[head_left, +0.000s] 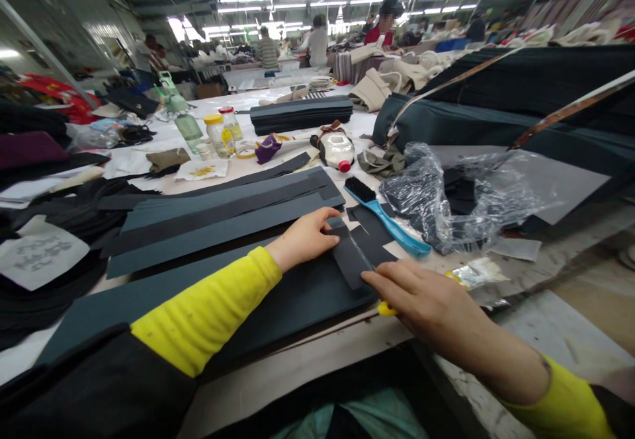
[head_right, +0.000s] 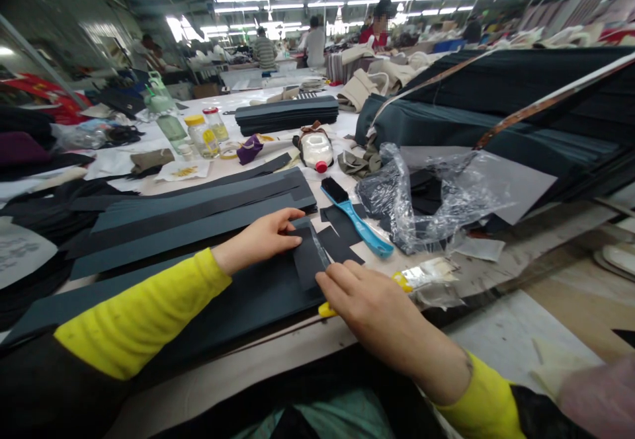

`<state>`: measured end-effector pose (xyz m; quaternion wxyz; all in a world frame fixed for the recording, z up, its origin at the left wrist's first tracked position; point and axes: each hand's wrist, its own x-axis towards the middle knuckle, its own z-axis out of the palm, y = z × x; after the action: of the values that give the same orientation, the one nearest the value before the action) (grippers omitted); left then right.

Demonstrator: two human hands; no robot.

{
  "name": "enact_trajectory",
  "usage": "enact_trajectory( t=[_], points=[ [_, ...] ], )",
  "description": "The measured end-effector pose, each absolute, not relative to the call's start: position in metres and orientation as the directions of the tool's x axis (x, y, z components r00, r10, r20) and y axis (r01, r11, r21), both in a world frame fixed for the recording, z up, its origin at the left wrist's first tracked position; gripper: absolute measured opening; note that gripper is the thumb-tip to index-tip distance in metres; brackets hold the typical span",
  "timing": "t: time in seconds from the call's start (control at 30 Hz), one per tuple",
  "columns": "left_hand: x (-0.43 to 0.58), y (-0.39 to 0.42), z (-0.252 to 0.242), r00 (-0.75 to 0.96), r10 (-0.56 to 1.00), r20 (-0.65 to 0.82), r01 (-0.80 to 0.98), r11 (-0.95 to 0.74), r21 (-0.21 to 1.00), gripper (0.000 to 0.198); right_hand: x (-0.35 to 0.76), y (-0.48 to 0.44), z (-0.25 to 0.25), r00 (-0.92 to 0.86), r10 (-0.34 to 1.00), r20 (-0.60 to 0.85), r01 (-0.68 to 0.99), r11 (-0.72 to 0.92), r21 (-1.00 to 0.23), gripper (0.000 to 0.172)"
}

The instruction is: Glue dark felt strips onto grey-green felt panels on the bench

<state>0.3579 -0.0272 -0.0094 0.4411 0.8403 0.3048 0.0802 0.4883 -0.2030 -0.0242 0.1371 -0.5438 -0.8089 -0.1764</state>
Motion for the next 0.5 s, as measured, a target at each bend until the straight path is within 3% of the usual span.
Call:
enact_trajectory(
  t=[0.13,0.5],
  points=[
    [0.362,-0.022,-0.018,0.805,0.590,-0.060,0.440,-0.528,0.726,0.049,0.492,-0.200,-0.028,-0.358,0.840,0.407,0.933,0.335,0.129,0.031],
    [0.364,-0.020,-0.025,0.778,0.628,-0.014,0.460,-0.554,0.694,0.049,0.497,-0.193,-0.034,-0.345,0.853,0.393,0.939,0.314,0.142,0.030]
  ],
)
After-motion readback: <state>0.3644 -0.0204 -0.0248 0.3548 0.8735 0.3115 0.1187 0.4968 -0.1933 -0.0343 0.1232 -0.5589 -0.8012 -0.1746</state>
